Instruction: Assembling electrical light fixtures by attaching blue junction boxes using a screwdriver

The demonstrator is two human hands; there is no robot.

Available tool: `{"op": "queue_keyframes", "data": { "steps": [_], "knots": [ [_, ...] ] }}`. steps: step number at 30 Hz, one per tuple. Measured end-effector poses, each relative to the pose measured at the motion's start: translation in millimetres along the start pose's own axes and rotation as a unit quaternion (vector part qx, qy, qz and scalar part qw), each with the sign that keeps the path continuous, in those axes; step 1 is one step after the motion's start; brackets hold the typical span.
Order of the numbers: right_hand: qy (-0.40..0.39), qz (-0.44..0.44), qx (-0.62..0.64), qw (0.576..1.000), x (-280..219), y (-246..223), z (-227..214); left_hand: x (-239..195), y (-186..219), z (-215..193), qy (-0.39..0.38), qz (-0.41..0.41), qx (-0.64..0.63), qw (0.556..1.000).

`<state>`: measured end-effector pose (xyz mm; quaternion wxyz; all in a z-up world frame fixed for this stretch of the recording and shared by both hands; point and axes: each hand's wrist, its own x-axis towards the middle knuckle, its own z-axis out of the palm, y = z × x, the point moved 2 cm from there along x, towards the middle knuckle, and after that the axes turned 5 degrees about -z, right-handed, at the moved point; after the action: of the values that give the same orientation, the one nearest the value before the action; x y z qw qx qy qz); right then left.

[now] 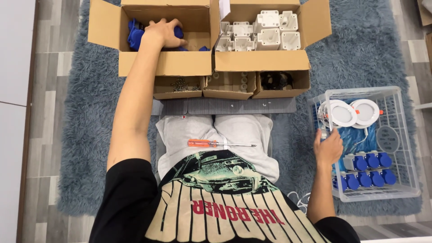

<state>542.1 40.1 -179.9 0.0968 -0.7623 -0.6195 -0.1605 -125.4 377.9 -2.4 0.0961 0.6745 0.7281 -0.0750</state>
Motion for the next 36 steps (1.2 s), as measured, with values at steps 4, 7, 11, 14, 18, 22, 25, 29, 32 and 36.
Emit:
{"op": "queue_keyframes", "data": {
  "steps": [4, 7, 11, 14, 18, 22, 25, 29, 32, 36],
  "knots": [
    [0.015, -0.01, -0.007, 1.0, -1, -1, -5, 15, -14, 12, 0.057, 0.042, 0.042, 0.997],
    [0.009, -0.007, -0.003, 1.0, -1, -1, -7, -7, -20, -11, 0.16, 0.124, 0.028, 0.979],
    [0.045, -0.022, -0.011, 0.999, -3, 0, 1, -70, -13, -67, 0.21, 0.165, -0.102, 0.958],
    [0.02, 0.0, 0.013, 1.0, -1, 2, 5, -107, -22, -84, 0.305, 0.289, -0.187, 0.888],
    [-0.019, 0.013, 0.063, 0.998, 7, 14, 18, -164, -14, -107, 0.295, 0.301, -0.256, 0.87],
    [0.078, -0.036, 0.287, 0.954, 54, -21, -49, -210, -6, -95, 0.26, 0.318, -0.395, 0.822],
    [0.141, -0.089, 0.376, 0.911, 94, -69, -132, -250, -3, -59, 0.179, 0.327, -0.557, 0.742],
    [0.138, -0.183, 0.516, 0.825, 137, -123, -224, -283, 12, -10, 0.108, 0.333, -0.63, 0.693],
    [-0.025, -0.258, 0.486, 0.835, 158, -154, -264, -291, 27, 35, 0.026, 0.313, -0.715, 0.624],
    [-0.253, -0.313, 0.411, 0.818, 184, -181, -266, -290, 43, 97, -0.091, 0.271, -0.801, 0.526]
  ]
}}
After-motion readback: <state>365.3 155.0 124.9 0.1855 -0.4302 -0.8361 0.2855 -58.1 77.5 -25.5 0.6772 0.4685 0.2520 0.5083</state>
